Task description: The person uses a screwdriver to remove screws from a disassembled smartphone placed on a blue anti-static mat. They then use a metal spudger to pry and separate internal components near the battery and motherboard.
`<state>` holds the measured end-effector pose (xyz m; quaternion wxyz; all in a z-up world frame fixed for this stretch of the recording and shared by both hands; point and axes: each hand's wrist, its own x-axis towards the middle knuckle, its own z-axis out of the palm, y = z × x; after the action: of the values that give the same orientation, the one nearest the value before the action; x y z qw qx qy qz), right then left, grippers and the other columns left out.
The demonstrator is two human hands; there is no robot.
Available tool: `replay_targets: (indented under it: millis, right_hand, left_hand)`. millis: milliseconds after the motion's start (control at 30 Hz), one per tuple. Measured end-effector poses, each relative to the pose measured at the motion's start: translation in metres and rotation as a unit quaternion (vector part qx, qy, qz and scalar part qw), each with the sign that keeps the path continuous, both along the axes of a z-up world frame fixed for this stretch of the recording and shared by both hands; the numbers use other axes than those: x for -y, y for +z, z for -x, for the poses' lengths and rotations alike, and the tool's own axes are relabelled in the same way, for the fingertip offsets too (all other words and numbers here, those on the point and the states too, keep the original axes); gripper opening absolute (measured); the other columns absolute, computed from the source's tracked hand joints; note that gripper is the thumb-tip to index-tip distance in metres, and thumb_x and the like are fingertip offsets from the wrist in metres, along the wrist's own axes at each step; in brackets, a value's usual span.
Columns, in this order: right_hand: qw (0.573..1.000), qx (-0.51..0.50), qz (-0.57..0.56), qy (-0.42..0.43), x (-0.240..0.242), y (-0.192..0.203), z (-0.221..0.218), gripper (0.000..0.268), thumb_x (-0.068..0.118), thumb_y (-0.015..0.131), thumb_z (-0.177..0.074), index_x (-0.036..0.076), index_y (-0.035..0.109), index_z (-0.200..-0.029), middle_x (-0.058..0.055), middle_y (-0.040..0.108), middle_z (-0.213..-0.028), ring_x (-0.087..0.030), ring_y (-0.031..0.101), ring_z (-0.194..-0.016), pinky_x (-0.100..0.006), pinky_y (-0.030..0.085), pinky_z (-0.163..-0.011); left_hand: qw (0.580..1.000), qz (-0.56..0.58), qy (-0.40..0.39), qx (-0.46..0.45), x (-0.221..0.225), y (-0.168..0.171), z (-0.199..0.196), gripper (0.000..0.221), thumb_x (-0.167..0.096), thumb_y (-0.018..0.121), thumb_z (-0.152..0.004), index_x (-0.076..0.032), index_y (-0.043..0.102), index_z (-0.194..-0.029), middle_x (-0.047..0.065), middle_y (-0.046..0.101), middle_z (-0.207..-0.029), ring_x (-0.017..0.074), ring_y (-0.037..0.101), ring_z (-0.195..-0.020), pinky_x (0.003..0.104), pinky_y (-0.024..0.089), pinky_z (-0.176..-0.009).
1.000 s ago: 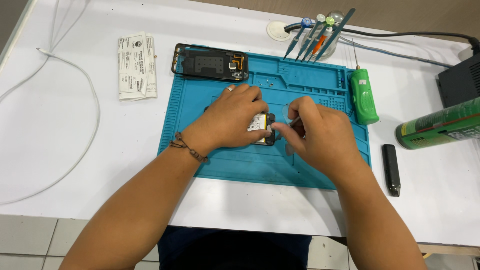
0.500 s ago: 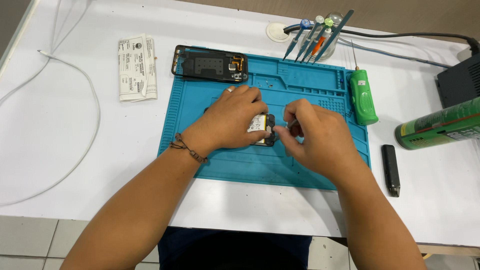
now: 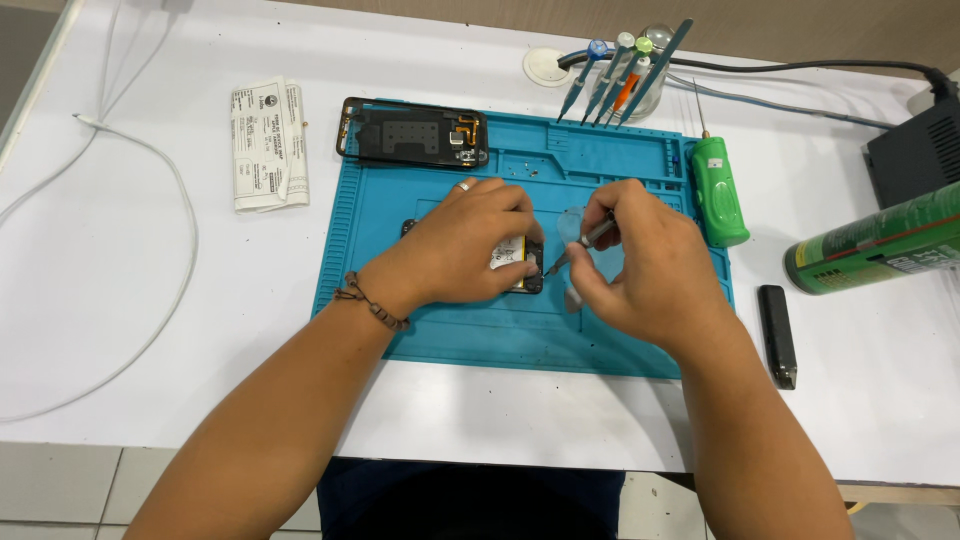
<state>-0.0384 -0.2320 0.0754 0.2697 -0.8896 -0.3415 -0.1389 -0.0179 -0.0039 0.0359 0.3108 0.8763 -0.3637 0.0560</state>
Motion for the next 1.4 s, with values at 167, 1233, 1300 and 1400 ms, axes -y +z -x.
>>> replay_targets:
  millis: [167,1233,1300,1400]
  right_hand:
    - [0.998,0.008,-0.056,-0.012,-0.001,0.000,0.001,0.025,-0.003,0.071,-0.088,0.002,0.053,-0.104,-0.014,0.066,-0.079,-0.033,0.070,-0.072,-0.043,0.058,-0.067]
    - [0.971,0.139,-0.170,-0.095,0.008,-0.018,-0.018,0.026,0.000,0.076,-0.089,0.003,0.053,-0.100,-0.013,0.067,-0.076,-0.029,0.070,-0.064,-0.038,0.059,-0.059]
    - [0.973,0.129,-0.163,-0.105,0.009,-0.017,-0.020,0.026,0.002,0.076,-0.090,0.003,0.052,-0.102,-0.012,0.066,-0.077,-0.029,0.070,-0.065,-0.038,0.059,-0.060]
    - [0.971,0.132,-0.165,-0.110,0.013,-0.016,-0.021,0.027,0.000,0.075,-0.090,0.002,0.051,-0.103,-0.014,0.066,-0.079,-0.031,0.070,-0.066,-0.040,0.060,-0.062]
  left_hand:
    - [0.999,0.038,-0.022,-0.009,0.007,-0.008,0.001,0.010,-0.019,0.076,-0.085,-0.009,0.074,-0.089,0.009,0.068,-0.093,0.0307,0.064,-0.096,0.046,0.044,-0.093]
    - [0.969,-0.210,0.084,-0.097,-0.028,0.034,0.039,0.071,-0.025,0.084,-0.081,-0.001,0.055,-0.142,0.023,0.061,-0.139,0.0423,0.051,-0.137,0.063,0.034,-0.115]
    - [0.982,-0.150,0.083,-0.074,-0.032,0.026,0.038,0.067,-0.018,0.084,-0.081,0.000,0.057,-0.140,0.021,0.065,-0.133,0.0417,0.055,-0.132,0.060,0.037,-0.114]
    - [0.990,-0.112,0.060,-0.064,-0.035,0.020,0.032,0.074,-0.015,0.086,-0.076,0.000,0.055,-0.141,0.023,0.067,-0.129,0.0446,0.057,-0.128,0.061,0.040,-0.111]
